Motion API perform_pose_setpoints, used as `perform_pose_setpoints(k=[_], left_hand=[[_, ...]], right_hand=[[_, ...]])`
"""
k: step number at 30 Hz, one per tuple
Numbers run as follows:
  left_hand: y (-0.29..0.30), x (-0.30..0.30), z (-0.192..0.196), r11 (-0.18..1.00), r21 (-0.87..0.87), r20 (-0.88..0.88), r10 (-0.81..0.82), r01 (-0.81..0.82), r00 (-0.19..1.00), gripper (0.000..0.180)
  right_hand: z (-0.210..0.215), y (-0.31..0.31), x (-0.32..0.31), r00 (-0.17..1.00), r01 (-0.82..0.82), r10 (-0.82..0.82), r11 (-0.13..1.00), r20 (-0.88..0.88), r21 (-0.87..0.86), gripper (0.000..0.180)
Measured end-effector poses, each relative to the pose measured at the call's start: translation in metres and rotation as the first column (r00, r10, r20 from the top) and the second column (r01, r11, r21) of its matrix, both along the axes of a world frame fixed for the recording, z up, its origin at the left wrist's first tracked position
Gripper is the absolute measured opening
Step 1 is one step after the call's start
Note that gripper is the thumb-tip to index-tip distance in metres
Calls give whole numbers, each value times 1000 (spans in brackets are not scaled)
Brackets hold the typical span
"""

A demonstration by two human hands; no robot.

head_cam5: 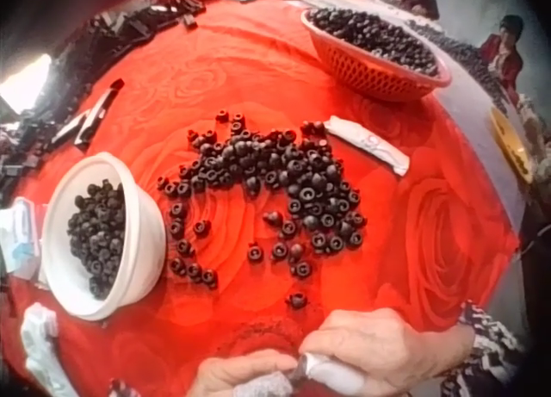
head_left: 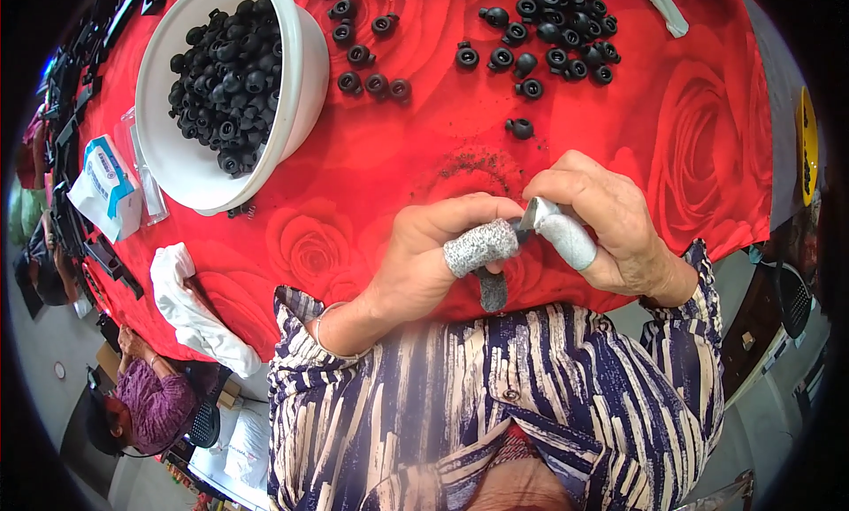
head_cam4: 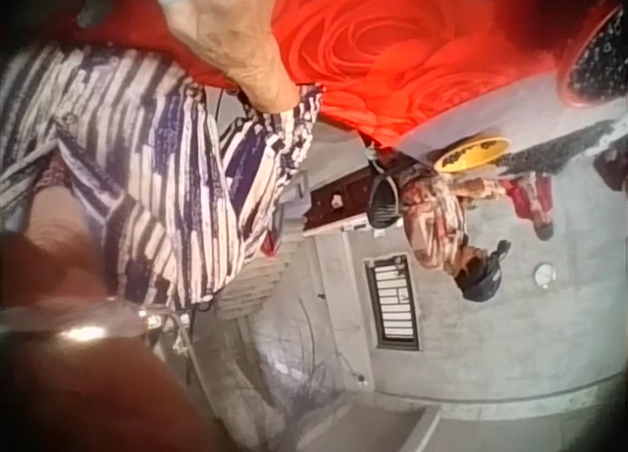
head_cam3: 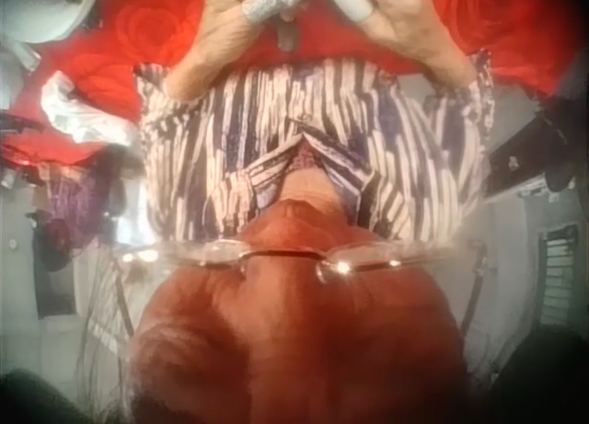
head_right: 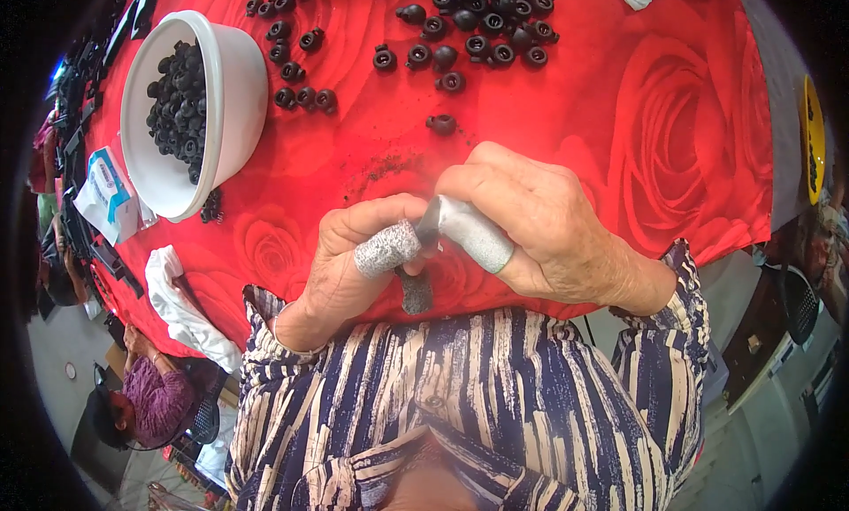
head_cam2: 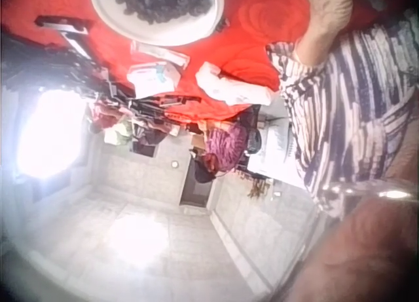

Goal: The person trims small black plastic cord locks one by one using a small blade.

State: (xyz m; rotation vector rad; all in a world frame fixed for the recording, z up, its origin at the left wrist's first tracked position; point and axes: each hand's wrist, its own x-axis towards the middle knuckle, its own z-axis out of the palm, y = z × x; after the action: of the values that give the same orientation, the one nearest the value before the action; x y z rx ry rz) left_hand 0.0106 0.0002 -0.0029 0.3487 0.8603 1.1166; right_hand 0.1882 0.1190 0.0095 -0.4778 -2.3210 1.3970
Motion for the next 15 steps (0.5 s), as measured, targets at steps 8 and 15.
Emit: perform_pose_setpoints(k=[8, 15], left_hand=[[-1, -1, -3, 999, -49, 53, -1, 4, 999, 24], [2, -4, -5, 977, -116, 222, 202, -179, 954, 23]], right_hand=[[-7, 2, 0, 999, -23, 25, 998, -45, 52, 24], [-3, 0, -2, 982, -185, 187, 967, 2, 176, 26]])
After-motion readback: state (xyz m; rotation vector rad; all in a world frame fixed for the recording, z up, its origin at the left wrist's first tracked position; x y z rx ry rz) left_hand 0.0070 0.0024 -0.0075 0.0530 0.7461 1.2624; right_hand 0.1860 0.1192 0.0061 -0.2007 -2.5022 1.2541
